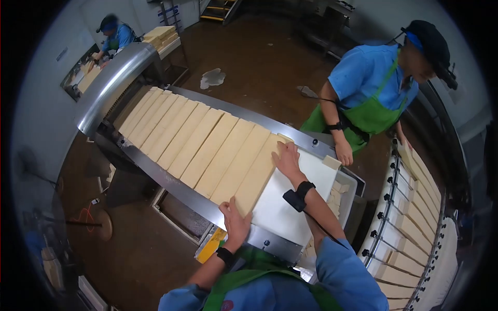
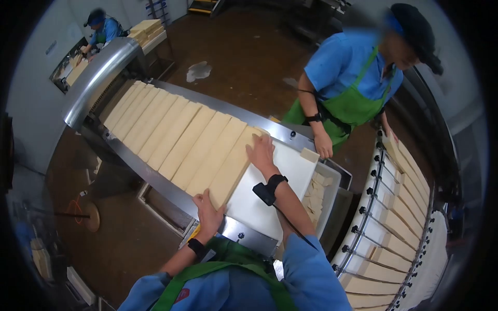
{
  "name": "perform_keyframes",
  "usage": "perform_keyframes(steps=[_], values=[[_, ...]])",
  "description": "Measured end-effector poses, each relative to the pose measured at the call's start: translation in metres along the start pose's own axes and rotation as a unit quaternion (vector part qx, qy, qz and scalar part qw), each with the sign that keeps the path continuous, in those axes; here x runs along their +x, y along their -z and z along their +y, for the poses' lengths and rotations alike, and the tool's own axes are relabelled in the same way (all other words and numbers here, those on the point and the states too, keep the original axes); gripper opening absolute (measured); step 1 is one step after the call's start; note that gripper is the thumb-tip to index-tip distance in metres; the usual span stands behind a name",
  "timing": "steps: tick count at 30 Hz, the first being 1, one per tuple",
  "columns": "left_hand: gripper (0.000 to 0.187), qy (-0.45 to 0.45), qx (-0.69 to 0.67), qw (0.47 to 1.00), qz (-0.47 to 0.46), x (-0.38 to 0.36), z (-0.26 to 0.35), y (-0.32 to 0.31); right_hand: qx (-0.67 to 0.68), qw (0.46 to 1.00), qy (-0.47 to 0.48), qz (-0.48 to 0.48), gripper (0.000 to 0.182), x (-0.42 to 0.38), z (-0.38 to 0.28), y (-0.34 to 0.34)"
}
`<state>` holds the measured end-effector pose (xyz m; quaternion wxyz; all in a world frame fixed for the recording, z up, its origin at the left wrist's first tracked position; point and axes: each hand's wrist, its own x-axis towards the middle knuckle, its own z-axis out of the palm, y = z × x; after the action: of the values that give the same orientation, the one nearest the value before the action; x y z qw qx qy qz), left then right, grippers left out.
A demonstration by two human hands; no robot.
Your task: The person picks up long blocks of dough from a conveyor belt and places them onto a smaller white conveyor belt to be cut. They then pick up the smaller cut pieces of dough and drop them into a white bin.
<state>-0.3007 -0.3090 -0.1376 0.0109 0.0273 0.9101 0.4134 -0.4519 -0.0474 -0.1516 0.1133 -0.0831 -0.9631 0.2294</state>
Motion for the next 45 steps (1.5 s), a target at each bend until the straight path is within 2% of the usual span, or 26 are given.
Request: perform_keyframes(steps=[2, 4, 11, 16, 19, 22, 24, 26, 27, 29, 30, 31, 32, 33, 35, 36, 39, 40, 42, 45], values=[[0.088, 0.021, -0.011, 0.999, -0.027, 0.001, 0.004, 0.001, -0.035, 0.999, -0.009, 0.004, 0.052, 0.018, -0.001, -0.009], [0.089, 0.027, -0.010, 0.999, -0.031, 0.001, 0.005, 0.001, -0.095, 0.993, -0.061, -0.040, 0.052, 0.028, -0.005, -0.008], [0.088, 0.048, -0.001, 0.997, -0.058, 0.001, 0.010, 0.000, -0.150, 0.986, -0.069, -0.017, 0.047, 0.031, -0.017, -0.007], [0.087, 0.063, 0.010, 0.996, -0.065, 0.002, 0.017, -0.005, -0.165, 0.982, -0.077, -0.041, 0.042, 0.033, -0.002, 0.003], [0.085, 0.040, 0.027, 0.997, -0.058, 0.001, 0.019, -0.012, -0.160, 0.982, -0.095, -0.004, 0.043, 0.011, 0.022, 0.021], [0.085, 0.014, 0.055, 0.994, -0.096, 0.007, 0.029, -0.014, -0.187, 0.974, -0.117, 0.046, 0.045, -0.039, 0.055, 0.054], [0.083, -0.046, 0.045, 0.988, -0.143, 0.011, 0.037, -0.015, -0.185, 0.970, -0.147, 0.061, 0.047, -0.079, 0.063, 0.081], [0.084, -0.080, 0.047, 0.981, -0.171, 0.022, 0.040, -0.016, -0.202, 0.938, -0.280, 0.014, 0.055, -0.112, 0.061, 0.107], [0.085, -0.109, 0.051, 0.974, -0.194, 0.025, 0.040, -0.016, -0.204, 0.934, -0.292, 0.018, 0.055, -0.126, 0.069, 0.106], [0.087, -0.132, 0.068, 0.969, -0.198, 0.030, 0.038, -0.017, -0.084, 0.957, -0.271, 0.059, 0.056, -0.150, 0.092, 0.098], [0.090, -0.147, 0.085, 0.967, -0.191, 0.032, 0.038, -0.019, -0.086, 0.953, -0.283, 0.067, 0.056, -0.153, 0.095, 0.103], [0.095, -0.121, 0.092, 0.965, -0.214, 0.031, 0.035, -0.023, -0.046, 0.954, -0.288, 0.070, 0.055, -0.148, 0.092, 0.104], [0.095, -0.134, 0.092, 0.962, -0.221, 0.030, 0.033, -0.027, -0.006, 0.954, -0.291, 0.074, 0.054, -0.145, 0.088, 0.106], [0.097, -0.111, 0.120, 0.962, -0.220, 0.028, 0.031, -0.032, -0.006, 0.950, -0.301, 0.084, 0.054, -0.146, 0.095, 0.099], [0.099, -0.084, 0.147, 0.962, -0.216, 0.028, 0.034, -0.036, -0.097, 0.965, -0.172, 0.172, 0.047, -0.150, 0.117, 0.071], [0.099, -0.098, 0.150, 0.958, -0.224, 0.028, 0.036, -0.039, -0.099, 0.961, -0.186, 0.181, 0.047, -0.153, 0.114, 0.069], [0.094, -0.057, 0.204, 0.960, -0.184, 0.021, 0.044, -0.048, 0.005, 0.954, -0.245, 0.172, 0.045, -0.164, 0.097, 0.073], [0.092, -0.091, 0.191, 0.963, -0.167, 0.017, 0.039, -0.049, 0.035, 0.948, -0.271, 0.166, 0.044, -0.175, 0.089, 0.080], [0.085, -0.153, 0.140, 0.967, -0.149, 0.011, 0.034, -0.050, -0.031, 0.933, -0.260, 0.247, 0.046, -0.205, 0.090, 0.072], [0.081, -0.216, 0.120, 0.955, -0.167, -0.019, 0.061, -0.060, 0.007, 0.899, -0.312, 0.307, 0.053, -0.265, 0.062, 0.132]])
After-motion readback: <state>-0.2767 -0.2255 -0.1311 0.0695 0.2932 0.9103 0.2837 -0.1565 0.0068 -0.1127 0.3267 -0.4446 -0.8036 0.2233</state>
